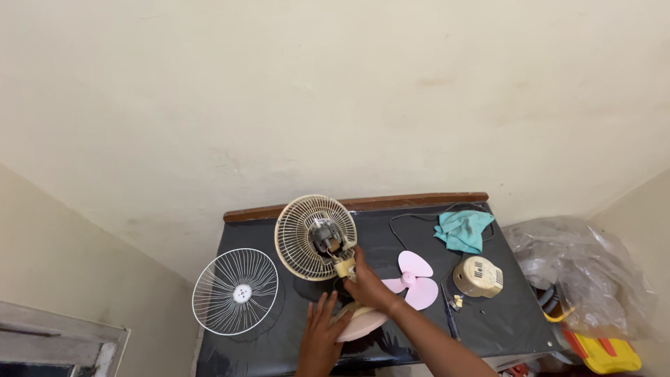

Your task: The person reassembles a disassembled electric fan on a table. They attach the fan blades to the motor housing, fit the front grille, and secure the rear motor cover with a screwdriver. The fan is left fully assembled on the table.

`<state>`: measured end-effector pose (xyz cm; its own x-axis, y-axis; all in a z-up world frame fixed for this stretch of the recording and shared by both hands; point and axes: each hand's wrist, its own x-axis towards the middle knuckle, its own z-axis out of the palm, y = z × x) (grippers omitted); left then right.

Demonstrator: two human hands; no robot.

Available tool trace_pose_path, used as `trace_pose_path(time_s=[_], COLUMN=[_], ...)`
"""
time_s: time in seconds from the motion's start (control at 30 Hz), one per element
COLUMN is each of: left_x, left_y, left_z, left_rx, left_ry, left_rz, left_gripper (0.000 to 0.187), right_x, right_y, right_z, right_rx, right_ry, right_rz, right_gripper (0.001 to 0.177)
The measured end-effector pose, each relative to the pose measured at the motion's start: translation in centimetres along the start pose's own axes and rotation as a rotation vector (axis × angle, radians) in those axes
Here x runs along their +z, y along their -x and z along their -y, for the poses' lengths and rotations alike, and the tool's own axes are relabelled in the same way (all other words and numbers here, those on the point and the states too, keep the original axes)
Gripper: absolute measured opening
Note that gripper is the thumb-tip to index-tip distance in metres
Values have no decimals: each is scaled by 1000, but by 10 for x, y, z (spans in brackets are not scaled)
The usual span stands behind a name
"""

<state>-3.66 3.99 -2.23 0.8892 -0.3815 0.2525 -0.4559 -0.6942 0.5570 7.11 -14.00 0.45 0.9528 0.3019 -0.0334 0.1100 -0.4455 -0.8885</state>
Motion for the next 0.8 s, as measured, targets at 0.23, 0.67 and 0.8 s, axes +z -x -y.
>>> trace_pose_path(time_s=[0.23,0.67,0.8], left_x=[26,30,28], left_y=[13,32,33], left_z=[23,32,27], left_rx=[19,-191,-271], left_ry=[-132,-108,-98], left_rz=[-101,222,322], left_gripper=[57,85,81], right_x=[16,54,65], right_y=[9,30,35], right_z=[-12,-85,-111], right_rx=[-176,-353,-430], right_ry=[-43,74,-16], right_rz=[-189,-382,-437], right_gripper=[81,85,80])
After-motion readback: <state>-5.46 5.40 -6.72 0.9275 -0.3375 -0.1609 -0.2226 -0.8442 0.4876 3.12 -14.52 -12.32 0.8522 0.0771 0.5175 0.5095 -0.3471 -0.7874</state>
